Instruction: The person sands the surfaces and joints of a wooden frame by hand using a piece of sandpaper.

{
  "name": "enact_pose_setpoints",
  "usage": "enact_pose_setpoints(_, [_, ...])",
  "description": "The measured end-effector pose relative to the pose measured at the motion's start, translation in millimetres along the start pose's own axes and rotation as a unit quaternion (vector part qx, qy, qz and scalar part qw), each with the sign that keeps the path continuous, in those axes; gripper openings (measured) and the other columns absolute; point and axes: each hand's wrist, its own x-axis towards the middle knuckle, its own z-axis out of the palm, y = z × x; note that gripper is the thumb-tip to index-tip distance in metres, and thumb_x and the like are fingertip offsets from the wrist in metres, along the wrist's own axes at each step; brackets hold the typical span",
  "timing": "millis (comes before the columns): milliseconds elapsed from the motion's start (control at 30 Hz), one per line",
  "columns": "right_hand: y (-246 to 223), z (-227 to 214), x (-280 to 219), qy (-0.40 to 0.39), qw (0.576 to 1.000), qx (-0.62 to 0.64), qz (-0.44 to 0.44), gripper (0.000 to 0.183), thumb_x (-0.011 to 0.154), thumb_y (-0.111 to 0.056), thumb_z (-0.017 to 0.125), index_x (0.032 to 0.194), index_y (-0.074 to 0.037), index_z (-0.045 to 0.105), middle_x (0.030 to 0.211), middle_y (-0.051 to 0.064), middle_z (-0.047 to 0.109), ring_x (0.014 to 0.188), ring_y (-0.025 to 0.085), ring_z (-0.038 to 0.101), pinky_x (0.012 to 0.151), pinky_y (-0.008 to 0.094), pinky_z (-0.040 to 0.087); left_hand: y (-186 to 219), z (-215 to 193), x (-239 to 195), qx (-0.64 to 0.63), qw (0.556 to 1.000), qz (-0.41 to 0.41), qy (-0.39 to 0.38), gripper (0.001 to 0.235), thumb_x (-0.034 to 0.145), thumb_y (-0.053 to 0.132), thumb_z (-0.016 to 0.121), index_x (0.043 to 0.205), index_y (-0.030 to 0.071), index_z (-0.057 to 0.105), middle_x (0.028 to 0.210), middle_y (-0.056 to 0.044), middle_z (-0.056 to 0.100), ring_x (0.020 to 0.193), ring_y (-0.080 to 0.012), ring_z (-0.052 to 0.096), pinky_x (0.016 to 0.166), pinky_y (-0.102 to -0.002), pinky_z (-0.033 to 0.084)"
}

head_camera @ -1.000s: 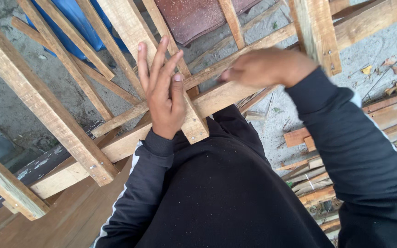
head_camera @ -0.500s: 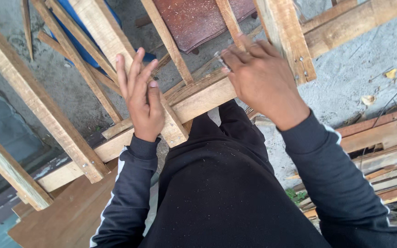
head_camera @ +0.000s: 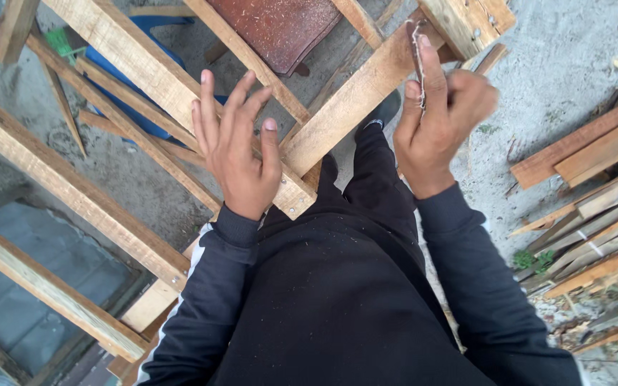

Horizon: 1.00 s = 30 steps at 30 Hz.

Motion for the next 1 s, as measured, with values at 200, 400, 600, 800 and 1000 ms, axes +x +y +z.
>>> enact_pose_setpoints(200, [-35, 48, -35, 0.118, 0.952, 0.279, 0.038, 0.04, 0.125, -0.031, 0.043, 0.154, -0.004, 0.043, 0.124, 0.009, 0.06, 0.107, 0.015, 0.063, 0.095, 0.032, 0.054, 4, -2, 3, -0.002, 1.0, 0.022, 0.003, 0.027, 0.109, 0.019, 0.054, 0.13, 0.014, 0.07, 0.143, -0.002, 0.067, 0.157, -0.0334, 0.034, 0.132, -0.056, 0.009])
enact_pose_setpoints(400, [-59, 40, -26, 0.128, 0.902, 0.377, 0.167, 0.049, 0.117, -0.034, 0.043, 0.153, -0.002, 0.05, 0.103, 0.003, 0.059, 0.081, 0.007, 0.054, 0.074, 0.025, 0.049, 9, -4, 9, 0.006, 1.0, 0.026, -0.009, 0.027, 0.108, 0.018, 0.054, 0.131, 0.014, 0.069, 0.142, -0.002, 0.068, 0.156, -0.0322, 0.036, 0.131, -0.056, 0.007])
enact_pose_setpoints(600, [-36, 49, -26, 0.213, 0.797, 0.524, 0.209, 0.038, 0.115, -0.029, 0.058, 0.139, -0.005, 0.042, 0.107, 0.005, 0.064, 0.077, 0.008, 0.054, 0.066, 0.025, 0.046, 7, -1, 3, 0.019, 1.0, 0.016, -0.015, 0.028, 0.108, 0.015, 0.053, 0.13, 0.015, 0.069, 0.141, -0.001, 0.069, 0.156, -0.0297, 0.037, 0.132, -0.055, 0.004])
enact_pose_setpoints(800, [-27, 42, -18, 0.122, 0.797, 0.555, 0.203, 0.027, 0.115, -0.031, 0.062, 0.124, -0.007, 0.054, 0.093, 0.002, 0.06, 0.07, 0.007, 0.061, 0.057, 0.023, 0.055, 3, 2, 3, 0.024, 0.999, 0.018, -0.014, 0.028, 0.108, 0.014, 0.052, 0.13, 0.016, 0.069, 0.139, 0.0, 0.071, 0.154, -0.0281, 0.04, 0.132, -0.054, 0.005])
enact_pose_setpoints(1000, [-81, 23, -47, 0.001, 0.871, 0.462, 0.165, 0.032, 0.114, -0.034, 0.055, 0.115, -0.002, 0.06, 0.091, 0.002, 0.06, 0.075, 0.008, 0.066, 0.064, 0.024, 0.058, 4, 2, 3, 0.028, 0.999, 0.024, -0.012, 0.026, 0.11, 0.015, 0.052, 0.13, 0.016, 0.069, 0.136, 0.001, 0.072, 0.152, -0.0265, 0.043, 0.132, -0.053, 0.006])
